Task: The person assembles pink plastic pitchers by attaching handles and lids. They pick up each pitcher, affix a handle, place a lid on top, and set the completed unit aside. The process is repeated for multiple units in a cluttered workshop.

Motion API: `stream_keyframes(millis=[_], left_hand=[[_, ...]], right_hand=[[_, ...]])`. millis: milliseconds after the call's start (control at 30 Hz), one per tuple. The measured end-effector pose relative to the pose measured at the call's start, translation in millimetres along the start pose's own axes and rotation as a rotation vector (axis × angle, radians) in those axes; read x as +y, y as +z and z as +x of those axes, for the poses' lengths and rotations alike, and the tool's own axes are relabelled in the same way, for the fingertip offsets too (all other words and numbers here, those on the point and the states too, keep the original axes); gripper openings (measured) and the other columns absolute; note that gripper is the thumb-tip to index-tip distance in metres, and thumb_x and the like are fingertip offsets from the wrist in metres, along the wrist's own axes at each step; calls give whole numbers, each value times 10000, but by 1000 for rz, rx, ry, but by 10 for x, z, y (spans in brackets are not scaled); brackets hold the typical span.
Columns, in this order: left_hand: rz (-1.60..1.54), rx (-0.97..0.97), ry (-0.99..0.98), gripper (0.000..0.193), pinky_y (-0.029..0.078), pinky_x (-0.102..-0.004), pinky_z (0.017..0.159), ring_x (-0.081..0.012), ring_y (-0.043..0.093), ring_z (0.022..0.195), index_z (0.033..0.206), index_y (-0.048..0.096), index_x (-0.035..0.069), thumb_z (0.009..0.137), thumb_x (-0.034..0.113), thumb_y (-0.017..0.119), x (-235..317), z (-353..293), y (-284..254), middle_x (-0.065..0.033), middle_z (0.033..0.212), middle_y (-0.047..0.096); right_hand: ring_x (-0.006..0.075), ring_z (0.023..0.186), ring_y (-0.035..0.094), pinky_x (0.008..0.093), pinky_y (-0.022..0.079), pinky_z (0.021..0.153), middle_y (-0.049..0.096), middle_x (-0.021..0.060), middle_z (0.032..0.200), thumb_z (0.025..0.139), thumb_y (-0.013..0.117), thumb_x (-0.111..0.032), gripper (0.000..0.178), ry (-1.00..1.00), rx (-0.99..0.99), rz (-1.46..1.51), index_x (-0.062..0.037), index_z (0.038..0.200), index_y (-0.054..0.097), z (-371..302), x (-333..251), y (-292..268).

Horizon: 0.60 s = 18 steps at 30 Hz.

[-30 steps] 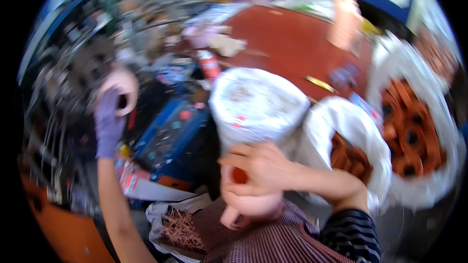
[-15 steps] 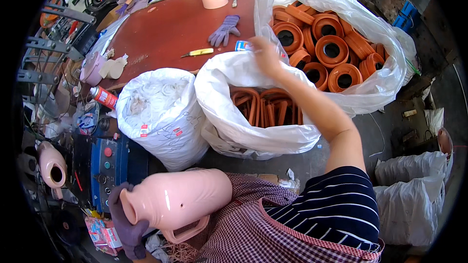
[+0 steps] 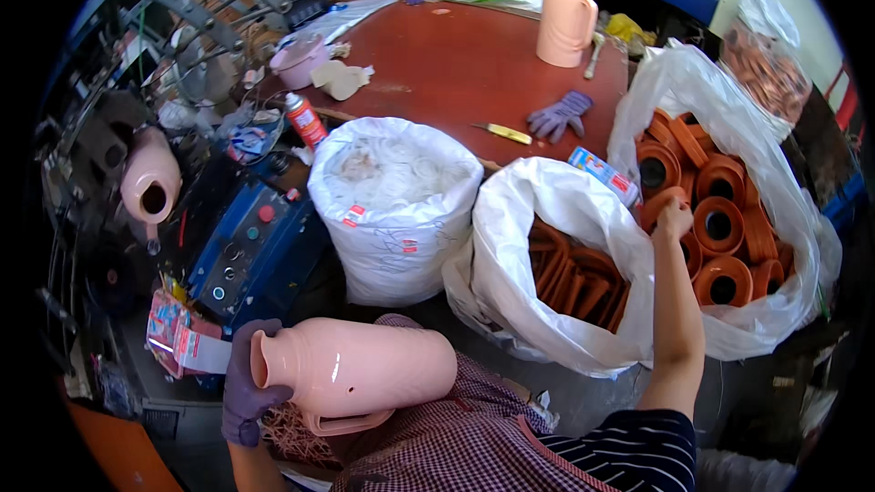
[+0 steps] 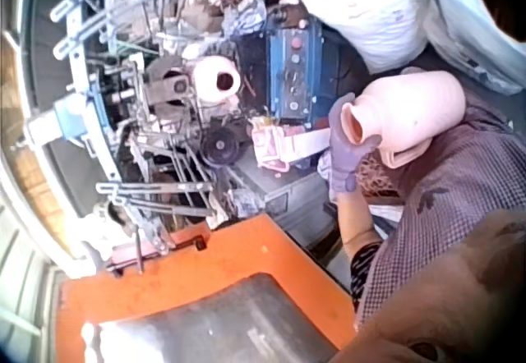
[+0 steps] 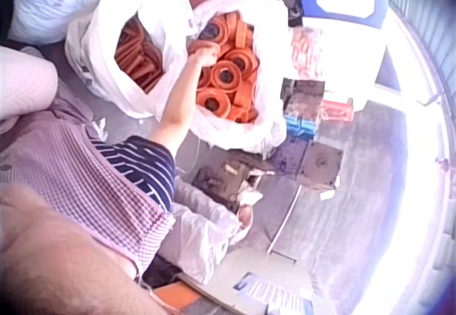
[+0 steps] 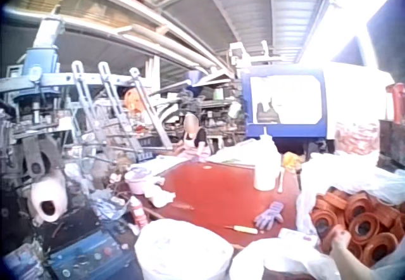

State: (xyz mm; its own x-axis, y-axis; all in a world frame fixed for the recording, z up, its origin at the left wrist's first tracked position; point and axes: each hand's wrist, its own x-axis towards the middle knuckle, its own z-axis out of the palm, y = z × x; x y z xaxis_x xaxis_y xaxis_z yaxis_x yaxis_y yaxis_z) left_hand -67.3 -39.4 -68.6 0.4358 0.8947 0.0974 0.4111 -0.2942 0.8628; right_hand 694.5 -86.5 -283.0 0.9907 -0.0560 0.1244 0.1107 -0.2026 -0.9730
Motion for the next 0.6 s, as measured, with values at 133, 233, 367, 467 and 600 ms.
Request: stream_keyframes(millis=[133, 233, 367, 467, 600], left_hand=[[-37, 116, -20, 792, 426, -392, 985, -270, 542, 1140, 1273, 469, 21, 619, 282, 831, -296, -167, -129, -146, 1225, 551], [-129, 309, -135, 755, 420, -394, 987, -262, 537, 1140, 1312, 450, -5, 690, 293, 756, -578, -364, -303, -146, 1251, 543], [-327, 658, -201, 660, 459, -373, 942, -248, 551, 1105, 1353, 407, -33, 813, 271, 632, -992, -830, -430, -155, 1280, 532], [-507, 830, -226, 534, 472, -356, 929, -232, 553, 1116, 1360, 408, -27, 926, 248, 554, -1110, -1232, -402, -151, 1294, 526], [-291, 908, -168, 416, 412, -351, 1012, -216, 502, 1186, 1351, 411, -11, 992, 192, 465, -1451, -1541, -94, -121, 1300, 519]], right_hand=[[216, 835, 633, 324, 487, 769, 685, 142, 955, 976, 536, -229, 334, -292, 4, 94, 83, 1044, 636, -252, -459, -195], [229, 905, 645, 315, 493, 814, 682, 132, 1036, 1001, 494, -249, 352, -332, -50, -9, 45, 1150, 617, -412, -1006, -275], [211, 905, 639, 313, 500, 836, 673, 118, 1053, 985, 480, -212, 323, -253, -166, 569, 35, 1132, 625, -666, -1538, -93], [182, 945, 630, 315, 515, 836, 656, 85, 1078, 948, 473, -209, 287, -241, -875, 663, -25, 1086, 645, -1866, -2032, 165], [175, 1034, 605, 351, 480, 943, 636, 89, 1124, 931, 577, -285, 360, 614, -1997, 229, -7, 1159, 595, -3711, -1717, 119]])
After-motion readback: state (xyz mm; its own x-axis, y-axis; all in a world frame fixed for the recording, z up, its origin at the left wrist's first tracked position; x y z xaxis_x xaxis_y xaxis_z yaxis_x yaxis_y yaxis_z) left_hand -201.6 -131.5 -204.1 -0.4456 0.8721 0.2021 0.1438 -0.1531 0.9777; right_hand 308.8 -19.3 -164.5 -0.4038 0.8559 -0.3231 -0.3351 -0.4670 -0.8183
